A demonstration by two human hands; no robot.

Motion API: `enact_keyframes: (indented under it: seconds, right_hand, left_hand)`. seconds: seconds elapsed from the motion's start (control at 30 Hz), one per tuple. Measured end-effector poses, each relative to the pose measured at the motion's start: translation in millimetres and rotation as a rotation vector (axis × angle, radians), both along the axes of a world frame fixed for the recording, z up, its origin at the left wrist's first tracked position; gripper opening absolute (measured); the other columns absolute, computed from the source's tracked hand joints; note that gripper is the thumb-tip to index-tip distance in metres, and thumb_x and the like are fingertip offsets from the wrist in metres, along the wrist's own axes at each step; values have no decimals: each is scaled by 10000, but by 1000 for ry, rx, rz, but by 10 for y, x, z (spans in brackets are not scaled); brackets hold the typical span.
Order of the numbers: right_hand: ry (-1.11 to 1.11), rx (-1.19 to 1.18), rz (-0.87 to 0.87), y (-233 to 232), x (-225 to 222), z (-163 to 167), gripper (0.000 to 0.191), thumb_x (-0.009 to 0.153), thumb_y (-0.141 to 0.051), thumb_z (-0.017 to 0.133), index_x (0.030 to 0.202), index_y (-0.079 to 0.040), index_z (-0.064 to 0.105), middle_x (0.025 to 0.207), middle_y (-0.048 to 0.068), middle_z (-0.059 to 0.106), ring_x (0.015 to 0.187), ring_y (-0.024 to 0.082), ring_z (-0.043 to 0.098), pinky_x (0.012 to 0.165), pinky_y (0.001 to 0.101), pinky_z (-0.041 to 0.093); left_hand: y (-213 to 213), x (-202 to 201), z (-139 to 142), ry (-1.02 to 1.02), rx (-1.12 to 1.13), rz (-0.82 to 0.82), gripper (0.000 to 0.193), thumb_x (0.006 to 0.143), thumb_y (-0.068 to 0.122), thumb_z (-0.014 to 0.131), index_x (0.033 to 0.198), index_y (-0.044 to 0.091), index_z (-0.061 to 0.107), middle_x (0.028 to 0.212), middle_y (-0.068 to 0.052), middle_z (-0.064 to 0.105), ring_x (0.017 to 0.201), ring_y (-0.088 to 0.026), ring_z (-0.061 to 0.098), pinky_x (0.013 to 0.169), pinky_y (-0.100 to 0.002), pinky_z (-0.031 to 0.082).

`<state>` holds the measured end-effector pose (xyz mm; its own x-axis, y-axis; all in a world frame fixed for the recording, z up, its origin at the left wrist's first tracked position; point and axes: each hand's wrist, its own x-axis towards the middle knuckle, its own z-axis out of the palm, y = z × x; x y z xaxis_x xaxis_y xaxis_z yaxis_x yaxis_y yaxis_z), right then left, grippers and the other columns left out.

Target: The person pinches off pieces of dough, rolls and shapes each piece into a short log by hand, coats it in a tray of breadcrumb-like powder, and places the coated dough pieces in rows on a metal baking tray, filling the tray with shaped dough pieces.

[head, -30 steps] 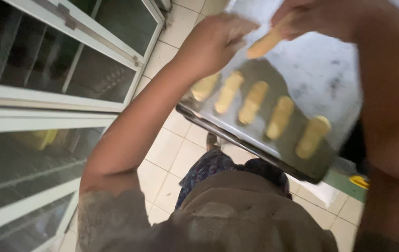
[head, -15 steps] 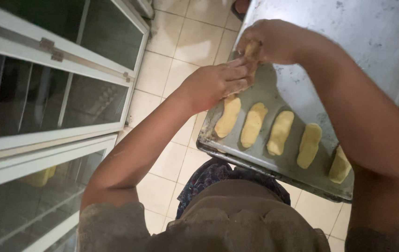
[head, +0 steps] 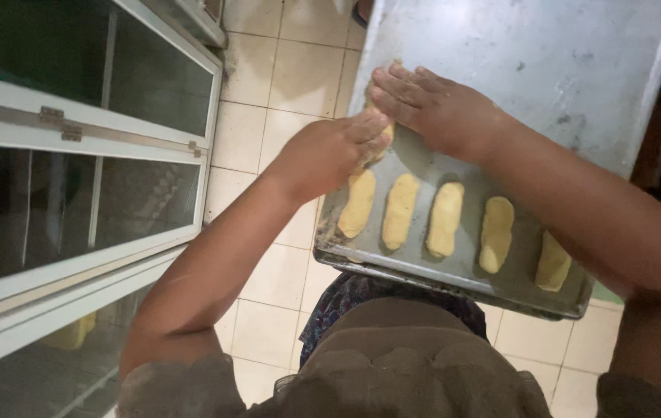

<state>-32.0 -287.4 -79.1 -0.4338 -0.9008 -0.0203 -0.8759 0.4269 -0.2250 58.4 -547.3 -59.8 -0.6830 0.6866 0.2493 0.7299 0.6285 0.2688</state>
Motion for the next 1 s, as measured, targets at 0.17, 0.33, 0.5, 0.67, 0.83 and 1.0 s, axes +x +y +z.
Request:
enact_keyframes:
  seconds: [0.17, 0.33, 0.5, 0.67, 0.83, 1.0]
  right_hand:
    - [-7, -60, 11, -100, 1, 94, 633, 977, -146, 533, 1590, -168, 377, 1687, 66, 314, 1565, 277, 305, 1242, 506, 278]
    - [-470, -313, -608, 972, 70, 830, 636, 955, -182, 536, 1576, -141, 403, 1417, 231, 518, 1262, 344, 527, 1027, 480, 442]
    - [-353, 283, -1127, 3517, 400, 751, 437, 979, -300, 663, 1369, -110, 610, 1141, 210, 710, 981, 338, 694, 827, 475, 553]
    - [-309, 248, -938, 4382, 691, -169, 332, 947, -165, 694, 1262, -60, 699, 1070, 250, 699, 932, 408, 680, 808, 520, 540]
    - [-457, 226, -911, 4170, 862, -243, 261, 942, -100, 653, 1186, -24, 701, 1097, 249, 710, 1004, 405, 671, 869, 517, 531]
    - [-974, 261, -837, 4264, 941, -113, 419, 904, -162, 706, 1319, -106, 698, 1142, 169, 768, 1028, 311, 709, 915, 437, 536]
  left_hand:
    - [16, -31, 61, -141, -83, -27, 412, 902, 97, 676, 1311, 141, 700, 1359, -78, 681, 1225, -262, 634, 912, -412, 560]
    - [205, -6, 598, -182, -43, 80, 442, 877, 323, 790, 1282, 155, 734, 1355, -90, 687, 1296, -282, 626, 1058, -417, 513]
    - [1025, -47, 859, -12, 8, 90, 362, 960, 293, 786, 1296, 166, 741, 1392, -79, 696, 1363, -277, 620, 1122, -433, 515]
    - [2864, -216, 513, 85, 100, -120, 280, 929, 254, 774, 1181, 134, 765, 1254, -101, 734, 1237, -307, 664, 1005, -452, 555]
    - [4682, -444, 74, -136, -375, -89, 113, 934, 134, 698, 972, 129, 804, 1040, -111, 765, 1027, -312, 729, 797, -449, 591]
    - [5048, -472, -379, -765, -499, -261, 342, 753, 216, 821, 1090, 170, 783, 1048, -128, 752, 975, -330, 712, 823, -453, 556]
